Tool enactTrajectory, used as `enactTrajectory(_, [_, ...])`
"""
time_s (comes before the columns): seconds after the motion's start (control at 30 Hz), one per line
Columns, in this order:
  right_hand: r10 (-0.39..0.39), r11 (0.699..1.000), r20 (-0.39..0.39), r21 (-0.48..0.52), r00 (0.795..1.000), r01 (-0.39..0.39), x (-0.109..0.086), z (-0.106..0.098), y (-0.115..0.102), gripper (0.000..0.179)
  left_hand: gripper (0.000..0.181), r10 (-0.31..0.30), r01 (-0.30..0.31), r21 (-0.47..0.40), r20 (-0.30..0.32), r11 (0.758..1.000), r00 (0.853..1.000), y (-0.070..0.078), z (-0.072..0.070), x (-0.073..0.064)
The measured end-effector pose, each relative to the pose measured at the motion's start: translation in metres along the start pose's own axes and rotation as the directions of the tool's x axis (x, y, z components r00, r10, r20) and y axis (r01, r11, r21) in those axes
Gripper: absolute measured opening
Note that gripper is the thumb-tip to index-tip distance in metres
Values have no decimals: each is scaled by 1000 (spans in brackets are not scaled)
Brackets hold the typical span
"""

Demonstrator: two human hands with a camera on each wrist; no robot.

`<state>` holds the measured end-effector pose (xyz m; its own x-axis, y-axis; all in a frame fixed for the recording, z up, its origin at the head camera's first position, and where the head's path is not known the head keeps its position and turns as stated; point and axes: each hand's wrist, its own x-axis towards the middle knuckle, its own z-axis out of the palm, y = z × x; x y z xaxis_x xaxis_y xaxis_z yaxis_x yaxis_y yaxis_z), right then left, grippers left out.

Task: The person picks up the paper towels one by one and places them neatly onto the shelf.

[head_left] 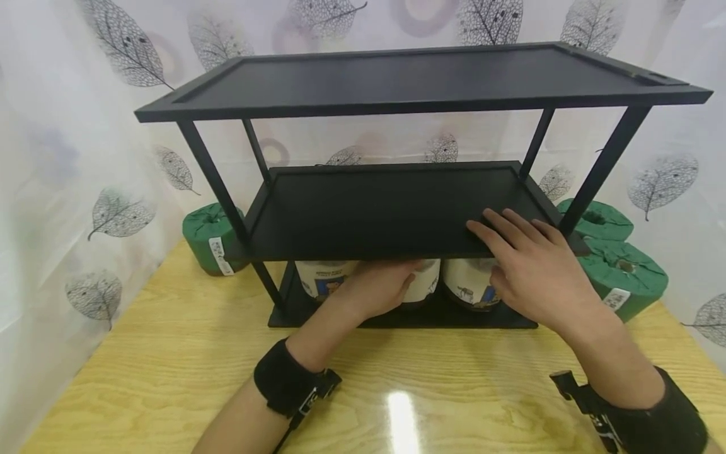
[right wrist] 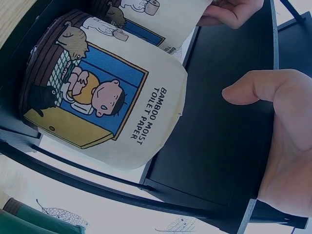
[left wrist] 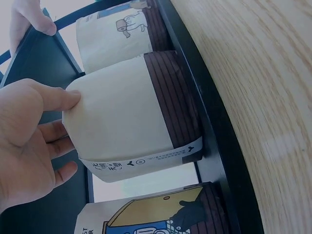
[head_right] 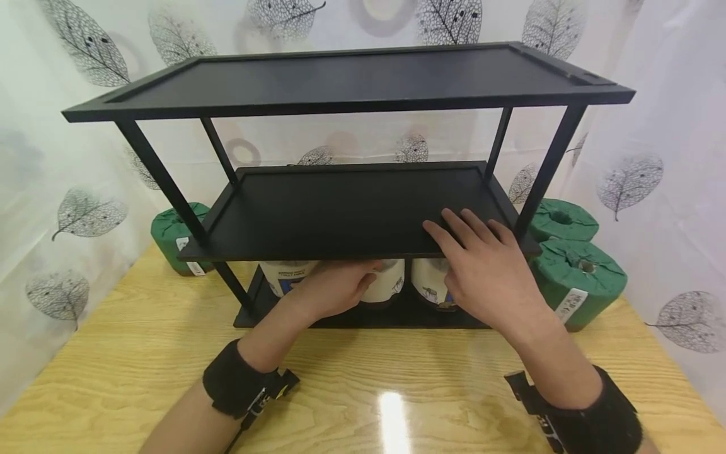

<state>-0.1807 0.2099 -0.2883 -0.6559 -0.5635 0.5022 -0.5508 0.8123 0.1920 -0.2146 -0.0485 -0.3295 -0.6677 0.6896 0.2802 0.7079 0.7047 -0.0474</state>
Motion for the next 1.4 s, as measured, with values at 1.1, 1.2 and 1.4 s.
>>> enactTrajectory(1.1, [-2,1000,-7,4,1000,2,0,-1,1,61,47,-60,77,-186,95,980,994,-9,-7,-2])
enactTrajectory(1.2, [-2,1000,-8,7,1000,2,0,-1,1,62,47,-65,89,-210,118,974,991,-11,-8,-2])
enactTrajectory(1.4, [-13,1000,-27,-2,1000,13,0,1,2,62,47,-60,87,-178,149,980,987,-10,-8,-4])
